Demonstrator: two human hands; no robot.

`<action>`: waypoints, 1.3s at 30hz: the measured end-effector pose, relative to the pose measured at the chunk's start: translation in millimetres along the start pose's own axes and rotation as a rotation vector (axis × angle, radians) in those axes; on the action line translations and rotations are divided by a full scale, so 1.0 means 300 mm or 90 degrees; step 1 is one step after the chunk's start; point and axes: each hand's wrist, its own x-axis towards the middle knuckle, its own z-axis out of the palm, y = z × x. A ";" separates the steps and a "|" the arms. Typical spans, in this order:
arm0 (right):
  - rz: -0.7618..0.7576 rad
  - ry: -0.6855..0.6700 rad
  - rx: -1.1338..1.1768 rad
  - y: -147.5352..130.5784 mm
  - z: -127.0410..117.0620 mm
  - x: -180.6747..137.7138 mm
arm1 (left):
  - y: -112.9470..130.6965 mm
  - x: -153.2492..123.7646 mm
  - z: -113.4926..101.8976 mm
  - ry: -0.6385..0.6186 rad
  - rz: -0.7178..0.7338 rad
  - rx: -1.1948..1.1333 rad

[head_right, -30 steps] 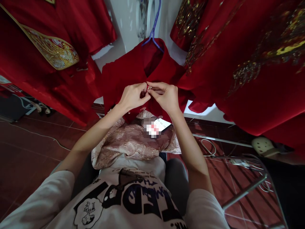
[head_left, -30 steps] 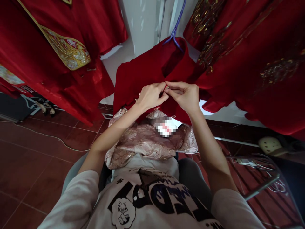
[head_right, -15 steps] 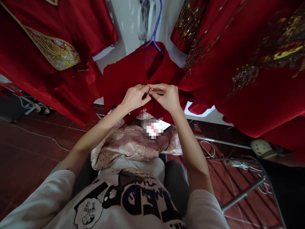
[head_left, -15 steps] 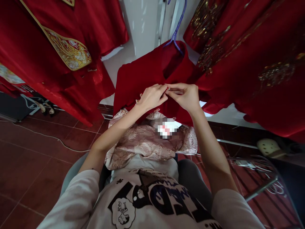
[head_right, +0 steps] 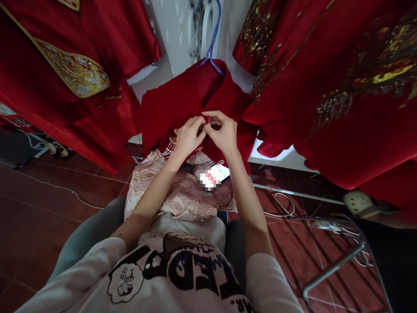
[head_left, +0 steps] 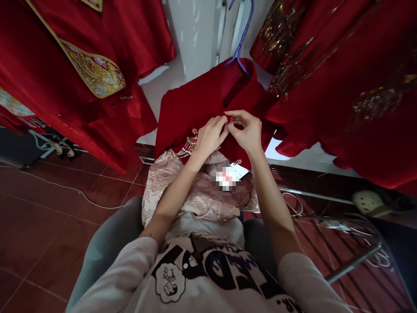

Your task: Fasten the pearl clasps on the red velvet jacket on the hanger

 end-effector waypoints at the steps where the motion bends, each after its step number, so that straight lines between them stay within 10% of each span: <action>1: 0.008 -0.005 0.008 0.008 0.000 -0.016 | -0.001 -0.016 0.023 0.035 -0.048 -0.050; 10: 0.049 -0.079 -0.042 0.069 -0.037 -0.169 | 0.045 -0.083 0.134 -0.035 -0.241 -0.349; 24: -0.025 -0.130 -0.249 0.020 0.009 -0.200 | 0.070 -0.149 0.117 -0.052 -0.137 -0.451; 34: 0.115 -0.074 -0.263 -0.042 -0.287 -0.153 | -0.121 -0.161 -0.038 0.233 -0.257 -0.239; 39: 0.090 -0.046 -0.205 -0.144 -0.328 -0.149 | -0.207 -0.157 -0.098 0.127 -0.292 -0.332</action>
